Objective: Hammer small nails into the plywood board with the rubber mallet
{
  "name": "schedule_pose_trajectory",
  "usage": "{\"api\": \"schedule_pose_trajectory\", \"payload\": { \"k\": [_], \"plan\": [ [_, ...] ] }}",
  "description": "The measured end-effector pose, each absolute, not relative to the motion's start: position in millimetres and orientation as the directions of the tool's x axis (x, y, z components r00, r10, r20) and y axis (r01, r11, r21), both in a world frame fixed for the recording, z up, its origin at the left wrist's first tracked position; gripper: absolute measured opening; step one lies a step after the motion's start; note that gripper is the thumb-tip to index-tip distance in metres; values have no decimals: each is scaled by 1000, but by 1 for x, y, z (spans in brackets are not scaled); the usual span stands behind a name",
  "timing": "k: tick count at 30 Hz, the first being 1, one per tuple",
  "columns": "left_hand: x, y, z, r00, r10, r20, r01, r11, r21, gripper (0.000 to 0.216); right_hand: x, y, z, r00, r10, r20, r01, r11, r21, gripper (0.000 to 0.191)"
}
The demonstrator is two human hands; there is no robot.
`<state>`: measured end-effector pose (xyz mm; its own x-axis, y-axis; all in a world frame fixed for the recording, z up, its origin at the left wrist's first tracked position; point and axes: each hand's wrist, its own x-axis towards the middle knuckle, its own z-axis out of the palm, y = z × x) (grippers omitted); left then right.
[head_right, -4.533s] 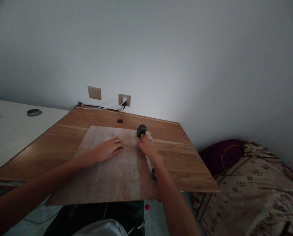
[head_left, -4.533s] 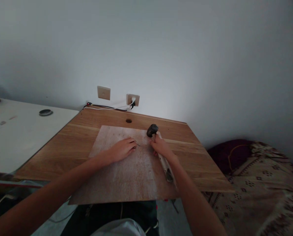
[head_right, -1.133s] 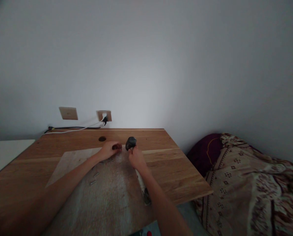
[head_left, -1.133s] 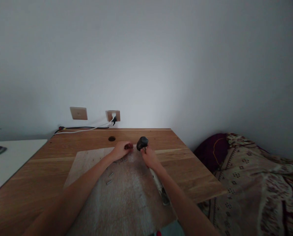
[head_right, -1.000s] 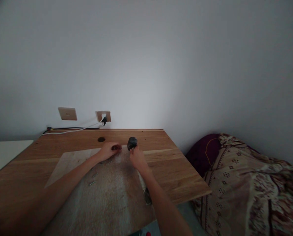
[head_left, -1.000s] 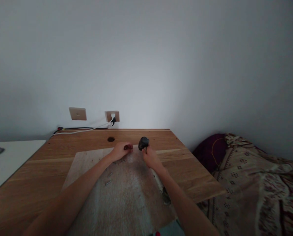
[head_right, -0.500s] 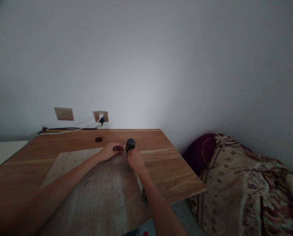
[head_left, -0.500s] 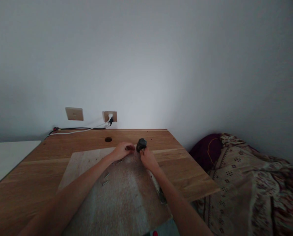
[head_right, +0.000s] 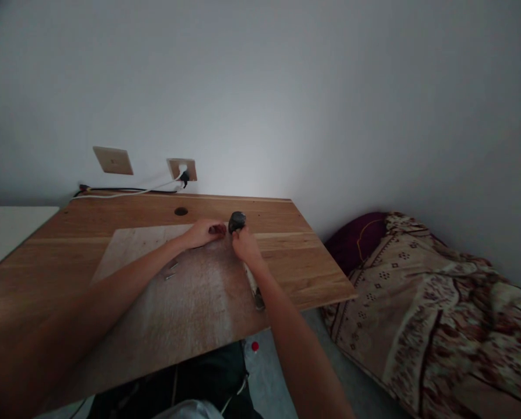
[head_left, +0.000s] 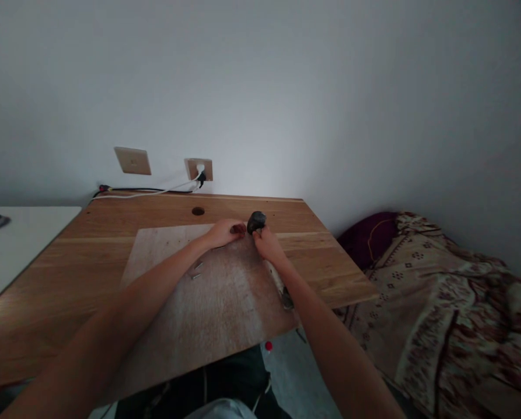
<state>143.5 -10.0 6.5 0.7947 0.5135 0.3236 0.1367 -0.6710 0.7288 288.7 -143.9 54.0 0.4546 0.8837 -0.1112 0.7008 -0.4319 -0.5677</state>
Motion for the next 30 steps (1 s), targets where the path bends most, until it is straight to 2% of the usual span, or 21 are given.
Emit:
{"api": "schedule_pose_trajectory", "payload": {
  "k": [9,16,21,26,30],
  "plan": [
    [147,-9,8,804,512,304,175,-691,701,15,291,-144,51,419,890,-182,549,-408,-730,20],
    [147,-9,7,774,554,306,193,-667,720,27,296,-139,46,411,892,-190,416,-369,-831,16],
    [146,-9,3,757,564,330,163,-653,740,29,302,-138,50,325,921,-214,320,-321,-891,14],
    [146,-8,0,741,577,343,122,-618,777,34,304,-148,60,235,961,-147,295,-214,-931,21],
    [146,-7,-3,736,590,333,82,-566,821,45,293,-156,64,222,975,8,302,-61,-951,28]
  ]
}}
